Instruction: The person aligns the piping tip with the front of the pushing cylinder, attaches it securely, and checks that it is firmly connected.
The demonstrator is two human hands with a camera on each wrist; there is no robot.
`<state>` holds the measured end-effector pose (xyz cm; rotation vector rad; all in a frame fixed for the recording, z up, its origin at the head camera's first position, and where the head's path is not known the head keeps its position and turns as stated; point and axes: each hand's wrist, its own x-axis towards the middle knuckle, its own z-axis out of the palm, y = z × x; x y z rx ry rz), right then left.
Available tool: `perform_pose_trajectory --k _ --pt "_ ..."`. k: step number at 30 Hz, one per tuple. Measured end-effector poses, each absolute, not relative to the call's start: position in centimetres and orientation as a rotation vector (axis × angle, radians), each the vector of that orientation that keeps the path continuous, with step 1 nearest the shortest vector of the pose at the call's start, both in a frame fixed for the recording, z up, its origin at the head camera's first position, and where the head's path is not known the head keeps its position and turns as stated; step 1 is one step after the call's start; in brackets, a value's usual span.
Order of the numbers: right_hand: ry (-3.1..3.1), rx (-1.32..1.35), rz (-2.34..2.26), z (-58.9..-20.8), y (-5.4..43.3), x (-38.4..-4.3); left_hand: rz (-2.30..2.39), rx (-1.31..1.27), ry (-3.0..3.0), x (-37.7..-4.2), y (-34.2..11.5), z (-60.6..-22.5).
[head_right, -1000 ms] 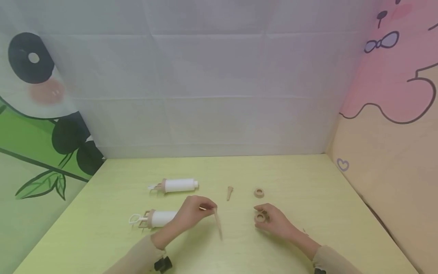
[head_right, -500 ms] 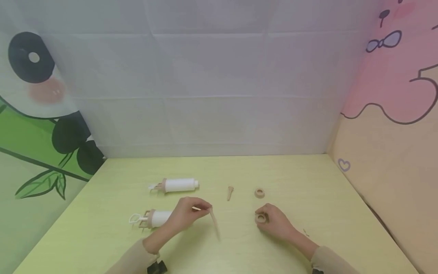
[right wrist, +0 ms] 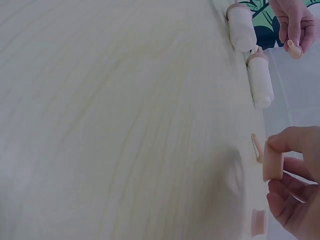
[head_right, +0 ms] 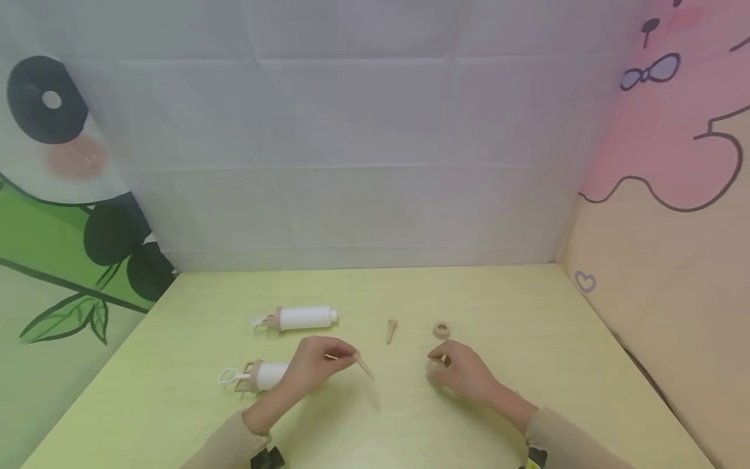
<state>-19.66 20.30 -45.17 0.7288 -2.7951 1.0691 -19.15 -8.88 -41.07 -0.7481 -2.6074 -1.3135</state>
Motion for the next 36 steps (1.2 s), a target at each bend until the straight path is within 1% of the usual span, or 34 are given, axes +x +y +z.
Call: perform_pose_trajectory --k 8,14,20,28,36 --pt "-2.694 0.832 1.124 -43.3 18.7 -19.9 -1.321 -0.698 -2.575 -19.1 -8.9 -41.1" --pt "-2.609 0.854 1.22 -41.6 17.3 -19.7 -1.33 -0.647 -2.485 -19.2 -8.7 -40.7" --pt "-2.544 0.871 1.26 -40.7 15.9 -19.4 -1.352 -0.613 -2.427 -19.2 -8.6 -40.7" --pt "-2.422 0.893 1.298 -40.0 14.1 -18.5 -1.449 -0.561 -2.345 -19.3 -8.3 -40.5" --pt "-2.261 0.912 1.423 -37.5 12.1 -16.8 -1.546 -0.518 -2.244 -18.9 -7.7 -39.9"
